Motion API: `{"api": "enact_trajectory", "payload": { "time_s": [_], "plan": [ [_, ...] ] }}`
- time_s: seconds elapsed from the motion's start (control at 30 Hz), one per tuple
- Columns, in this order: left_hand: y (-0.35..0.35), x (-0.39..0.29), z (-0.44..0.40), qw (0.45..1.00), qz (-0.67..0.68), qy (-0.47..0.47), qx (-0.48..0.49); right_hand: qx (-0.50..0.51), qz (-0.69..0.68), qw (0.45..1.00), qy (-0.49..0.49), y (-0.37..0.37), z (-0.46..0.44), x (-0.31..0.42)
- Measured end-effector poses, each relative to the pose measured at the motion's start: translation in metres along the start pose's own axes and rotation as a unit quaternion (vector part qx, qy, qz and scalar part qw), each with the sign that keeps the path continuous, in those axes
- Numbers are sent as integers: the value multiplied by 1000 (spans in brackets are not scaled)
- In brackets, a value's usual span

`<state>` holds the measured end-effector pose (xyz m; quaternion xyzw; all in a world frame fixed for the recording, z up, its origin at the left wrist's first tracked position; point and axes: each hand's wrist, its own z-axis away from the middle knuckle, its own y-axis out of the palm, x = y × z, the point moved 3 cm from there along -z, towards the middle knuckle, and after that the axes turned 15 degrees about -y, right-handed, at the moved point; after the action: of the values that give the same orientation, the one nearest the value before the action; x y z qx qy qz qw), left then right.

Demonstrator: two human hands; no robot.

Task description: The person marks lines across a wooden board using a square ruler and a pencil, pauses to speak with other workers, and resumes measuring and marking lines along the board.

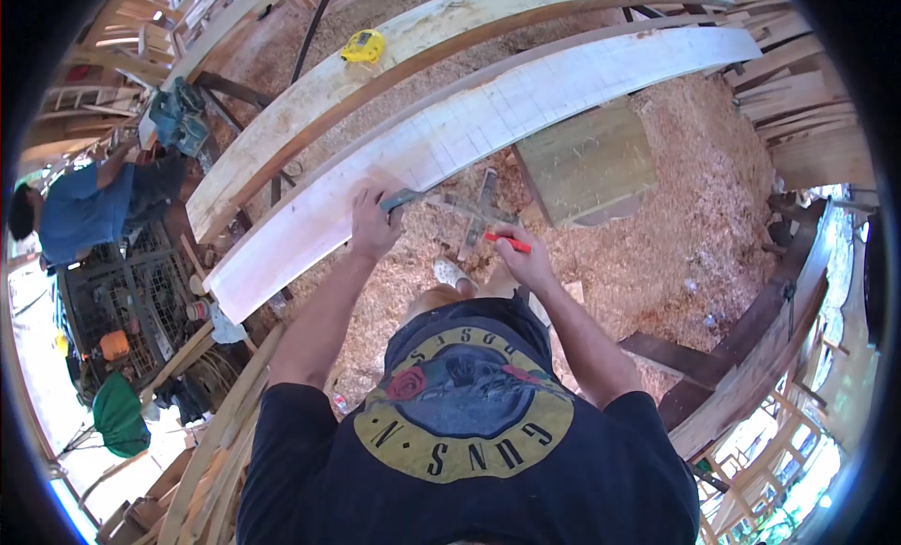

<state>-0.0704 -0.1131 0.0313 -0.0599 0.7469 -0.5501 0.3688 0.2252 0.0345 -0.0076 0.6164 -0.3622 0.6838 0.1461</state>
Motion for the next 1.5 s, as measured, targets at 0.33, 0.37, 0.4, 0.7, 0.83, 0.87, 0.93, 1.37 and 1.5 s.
{"api": "enact_trajectory", "payload": {
  "time_s": [0.33,0.37,0.4,0.7,0.83,0.87,0.93,1.37,1.5],
  "plan": [
    [9,0,0,1000,-5,4,-2,17,-17,998,59,2,0,-7],
    [8,-1,-1,1000,-4,6,-1,14,-18,998,60,1,-2,-4],
    [8,0,-2,1000,-2,7,-2,11,-18,998,62,1,-4,-3],
    [9,1,-1,1000,-5,-5,13,-5,-2,1000,26,0,-2,-11],
    [9,0,-1,1000,-11,-3,10,12,5,998,65,1,-1,-4],
    [9,0,-1,1000,-14,-1,9,17,5,997,72,2,-2,-2],
    [10,-1,-1,1000,-7,-3,1,26,5,996,87,4,-3,-2],
    [8,-5,-1,1000,5,15,-24,-47,-242,967,67,64,-51,14],
    [10,-2,-1,1000,-7,16,-20,-61,-278,956,66,90,-69,6]
  ]
}}
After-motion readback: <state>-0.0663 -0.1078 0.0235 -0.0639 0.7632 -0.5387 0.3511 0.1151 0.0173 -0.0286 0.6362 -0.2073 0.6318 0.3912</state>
